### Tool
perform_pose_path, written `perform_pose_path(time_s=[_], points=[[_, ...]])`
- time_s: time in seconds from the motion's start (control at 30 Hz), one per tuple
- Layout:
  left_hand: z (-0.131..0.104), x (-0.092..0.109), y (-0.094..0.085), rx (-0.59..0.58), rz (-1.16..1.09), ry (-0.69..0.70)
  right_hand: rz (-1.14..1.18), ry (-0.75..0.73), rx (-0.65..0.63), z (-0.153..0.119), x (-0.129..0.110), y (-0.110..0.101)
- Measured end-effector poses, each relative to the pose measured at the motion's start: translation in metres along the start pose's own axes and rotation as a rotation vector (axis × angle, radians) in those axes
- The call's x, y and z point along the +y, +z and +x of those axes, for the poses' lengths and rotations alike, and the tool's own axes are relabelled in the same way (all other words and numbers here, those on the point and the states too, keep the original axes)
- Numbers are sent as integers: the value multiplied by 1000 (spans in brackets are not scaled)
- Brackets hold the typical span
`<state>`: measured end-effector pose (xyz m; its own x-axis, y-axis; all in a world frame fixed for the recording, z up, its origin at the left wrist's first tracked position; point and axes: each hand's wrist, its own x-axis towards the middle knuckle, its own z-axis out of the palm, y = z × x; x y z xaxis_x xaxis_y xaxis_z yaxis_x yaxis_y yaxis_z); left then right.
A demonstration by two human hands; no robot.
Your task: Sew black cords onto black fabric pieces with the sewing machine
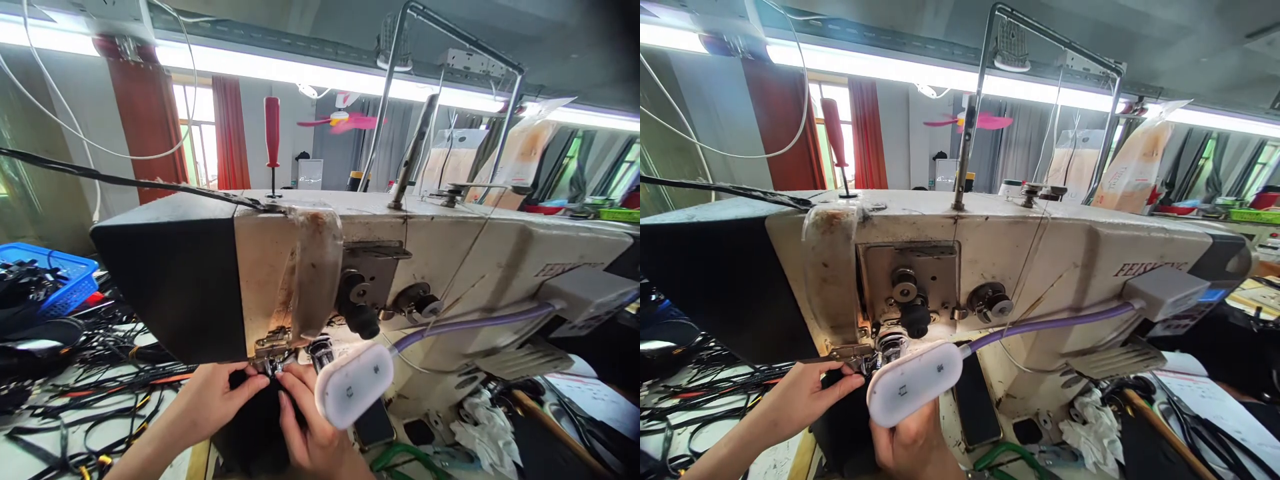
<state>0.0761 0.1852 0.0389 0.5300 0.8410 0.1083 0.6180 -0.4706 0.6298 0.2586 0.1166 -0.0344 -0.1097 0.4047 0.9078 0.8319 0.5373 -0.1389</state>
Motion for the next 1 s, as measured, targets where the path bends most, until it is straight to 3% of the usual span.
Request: perform_pose_path(time_s=[0.23,0.4,0.6,0.73,0.9,1.0], points=[[4,-10,-2,168,74,115,-62,-17,-6,0,2,-3],[13,-6,-9,91,-36,129,-56,-23,-21,2,3,-4],[13,2,-9,97,-194,-1,-59,8,-26,-4,5,0],[12,1,-7,27,-246,-118,-45,5,-27,-6,8,0],[12,1,-7,3,-397,-110,-88,-79,-50,3,7,-8],[11,-2,-6,-20,-394,-175,-101,-97,-39,0,9,-5]])
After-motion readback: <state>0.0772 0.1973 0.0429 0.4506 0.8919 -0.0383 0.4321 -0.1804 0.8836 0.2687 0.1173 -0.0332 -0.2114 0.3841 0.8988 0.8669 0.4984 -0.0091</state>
